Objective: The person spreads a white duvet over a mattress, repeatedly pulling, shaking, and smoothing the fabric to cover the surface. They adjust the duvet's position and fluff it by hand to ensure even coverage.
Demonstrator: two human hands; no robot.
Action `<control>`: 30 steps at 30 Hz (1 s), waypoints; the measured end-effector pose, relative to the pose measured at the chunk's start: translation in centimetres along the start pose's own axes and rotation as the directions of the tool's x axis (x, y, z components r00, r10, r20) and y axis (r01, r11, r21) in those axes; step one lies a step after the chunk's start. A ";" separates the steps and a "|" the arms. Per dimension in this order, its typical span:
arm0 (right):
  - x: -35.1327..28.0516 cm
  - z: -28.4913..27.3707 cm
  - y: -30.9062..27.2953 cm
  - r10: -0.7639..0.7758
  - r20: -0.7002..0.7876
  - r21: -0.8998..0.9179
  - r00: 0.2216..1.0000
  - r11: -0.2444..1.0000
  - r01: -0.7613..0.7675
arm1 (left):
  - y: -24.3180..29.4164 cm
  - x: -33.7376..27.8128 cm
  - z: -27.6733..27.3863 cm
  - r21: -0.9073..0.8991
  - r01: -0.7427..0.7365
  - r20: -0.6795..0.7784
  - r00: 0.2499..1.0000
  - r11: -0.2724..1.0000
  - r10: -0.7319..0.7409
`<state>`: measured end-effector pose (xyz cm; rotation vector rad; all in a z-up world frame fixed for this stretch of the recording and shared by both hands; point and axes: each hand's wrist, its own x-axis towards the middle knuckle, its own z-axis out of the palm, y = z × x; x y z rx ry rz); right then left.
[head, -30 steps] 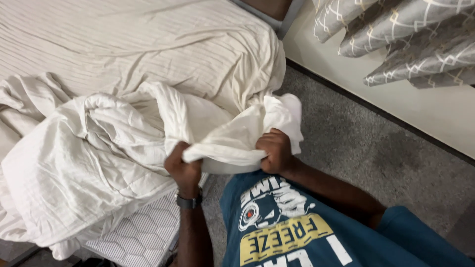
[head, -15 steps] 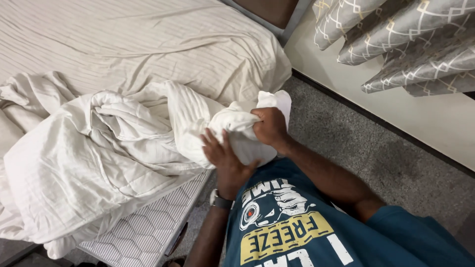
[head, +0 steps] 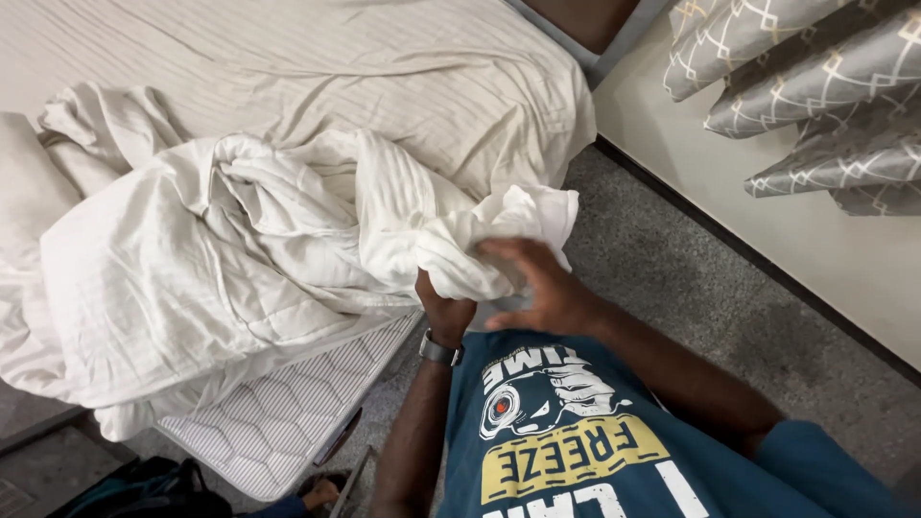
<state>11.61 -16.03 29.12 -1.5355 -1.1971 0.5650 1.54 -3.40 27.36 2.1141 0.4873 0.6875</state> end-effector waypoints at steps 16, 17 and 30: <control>-1.8 0.8 10.9 0.395 -0.100 -0.050 0.913 0.915 -0.401 | 0.2 1.9 0.7 -0.298 -0.265 -0.170 0.960 0.917 0.222; -0.4 0.8 11.1 0.400 -0.116 -0.018 0.909 0.914 -0.405 | -1.0 1.6 0.9 -0.258 -0.227 -0.185 0.966 0.939 0.183; 5.9 0.4 11.1 0.469 -0.206 0.229 0.859 0.876 -0.424 | -12.1 -5.7 -6.9 0.018 0.467 -0.147 0.876 0.884 -0.459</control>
